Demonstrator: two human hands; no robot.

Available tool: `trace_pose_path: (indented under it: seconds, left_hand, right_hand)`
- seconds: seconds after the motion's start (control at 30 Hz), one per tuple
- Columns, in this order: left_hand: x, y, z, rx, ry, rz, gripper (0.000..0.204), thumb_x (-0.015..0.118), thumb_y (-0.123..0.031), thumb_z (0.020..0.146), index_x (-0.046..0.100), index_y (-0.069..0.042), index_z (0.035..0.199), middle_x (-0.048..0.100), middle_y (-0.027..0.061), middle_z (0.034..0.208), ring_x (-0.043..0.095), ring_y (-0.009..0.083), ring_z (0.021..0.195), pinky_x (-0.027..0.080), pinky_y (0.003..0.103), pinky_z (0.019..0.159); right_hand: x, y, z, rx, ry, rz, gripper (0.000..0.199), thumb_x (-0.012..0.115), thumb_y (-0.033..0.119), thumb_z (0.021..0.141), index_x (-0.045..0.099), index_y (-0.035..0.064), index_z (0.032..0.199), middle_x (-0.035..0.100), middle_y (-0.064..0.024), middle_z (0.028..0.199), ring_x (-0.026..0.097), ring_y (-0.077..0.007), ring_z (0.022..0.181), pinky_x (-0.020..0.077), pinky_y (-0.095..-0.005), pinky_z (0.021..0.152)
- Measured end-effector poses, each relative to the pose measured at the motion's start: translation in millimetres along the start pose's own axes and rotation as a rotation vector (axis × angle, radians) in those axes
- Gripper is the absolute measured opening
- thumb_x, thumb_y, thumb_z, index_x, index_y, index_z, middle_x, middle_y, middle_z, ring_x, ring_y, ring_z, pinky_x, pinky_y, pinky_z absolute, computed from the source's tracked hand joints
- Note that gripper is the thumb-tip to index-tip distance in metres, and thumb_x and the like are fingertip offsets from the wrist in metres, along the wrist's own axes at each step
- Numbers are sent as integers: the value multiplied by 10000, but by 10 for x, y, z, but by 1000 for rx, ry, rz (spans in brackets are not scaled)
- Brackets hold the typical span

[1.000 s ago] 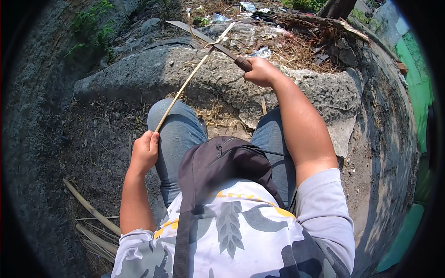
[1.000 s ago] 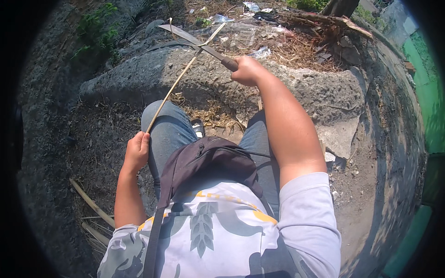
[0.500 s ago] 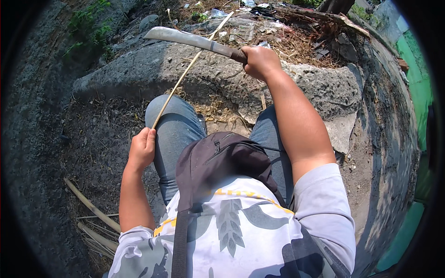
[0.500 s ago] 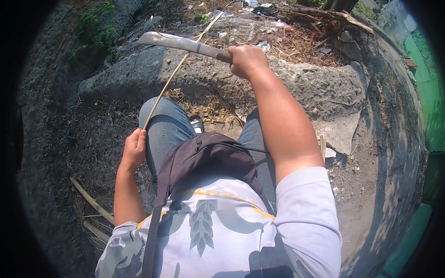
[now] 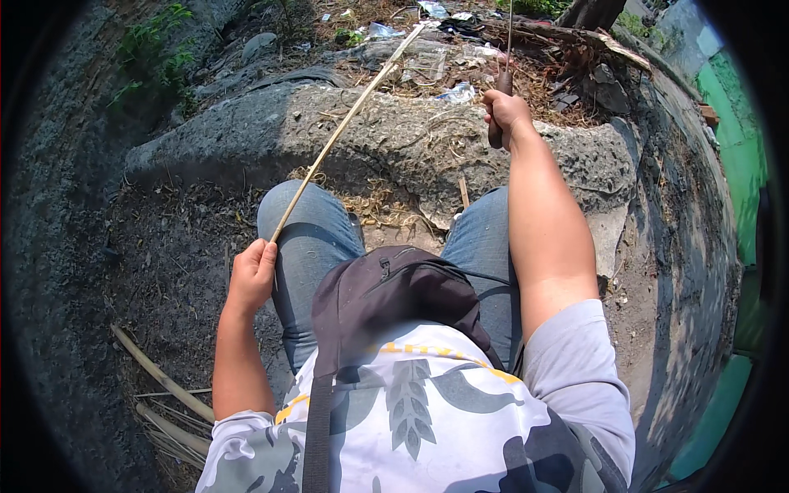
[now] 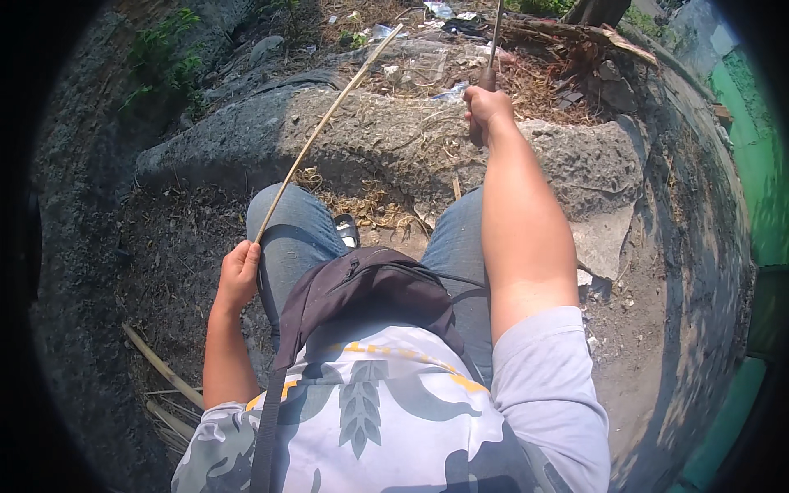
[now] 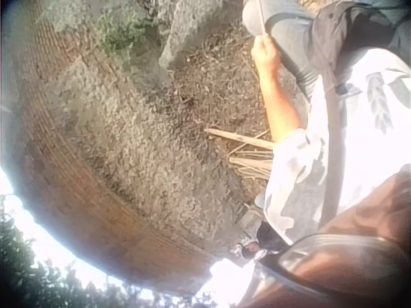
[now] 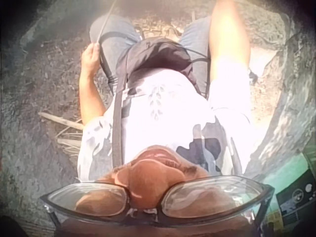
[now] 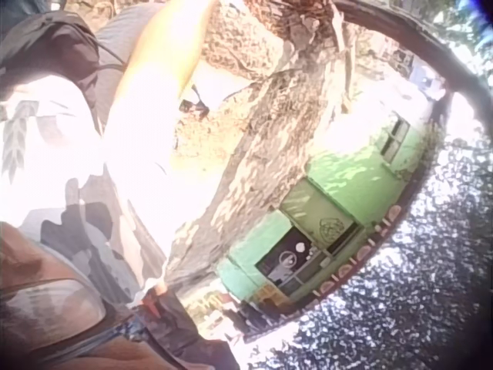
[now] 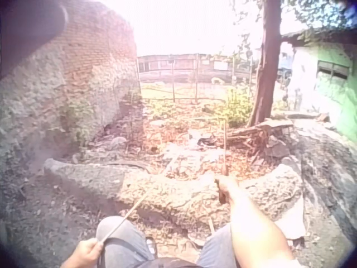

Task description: The person repeatedly shaves and scrapes a bamboo stick using a machete.

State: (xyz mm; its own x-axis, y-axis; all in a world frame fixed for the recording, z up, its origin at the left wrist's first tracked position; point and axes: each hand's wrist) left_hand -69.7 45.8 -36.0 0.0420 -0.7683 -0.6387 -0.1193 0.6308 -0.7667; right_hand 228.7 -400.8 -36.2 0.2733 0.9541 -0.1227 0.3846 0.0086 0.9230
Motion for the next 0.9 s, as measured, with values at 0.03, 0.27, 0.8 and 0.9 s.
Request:
trace_pose_path:
  seconds: [0.03,0.27,0.8,0.9]
  left_hand:
    - [-3,43,-12,-4,-9,-52,398,566,-296,1093,526,-31,799,457,-19,636,403,81,626,356,311,547]
    - [25,-29,-145,-134,-93,-72,329,665,-295,1045,615,-28,859,519,-48,653,427,44,617,364,266,530]
    - [180,-422,35,28,-238,373,321,633,-301,1032,622,-23,870,663,197,726,650,407,656,490,464,601]
    - [179,-443,32,19,-242,376,324,632,-305,1032,616,-27,867,662,200,727,652,414,663,489,470,601]
  right_hand:
    - [54,40,-39,-91,61,-51,104,696,128,854,629,50,838,592,-12,713,548,-119,576,455,-283,533]
    - [317,228,-608,-433,453,-235,182,741,155,826,601,66,902,578,0,723,531,-104,605,432,-302,550]
    - [659,143,-914,-859,654,-1236,227,687,123,743,700,129,970,735,-146,928,710,-370,947,545,-498,803]
    - [671,184,-828,-806,565,-1304,295,691,138,783,737,167,1073,757,-119,1035,723,-313,1033,571,-455,897]
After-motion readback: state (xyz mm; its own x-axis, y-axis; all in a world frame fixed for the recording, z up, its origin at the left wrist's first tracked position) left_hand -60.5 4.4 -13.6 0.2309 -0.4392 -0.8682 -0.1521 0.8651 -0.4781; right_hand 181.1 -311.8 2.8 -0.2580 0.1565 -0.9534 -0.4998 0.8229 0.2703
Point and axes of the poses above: each hand's wrist, its own z-axis towards the middle knuckle, its own x-axis out of the palm, y = z × x
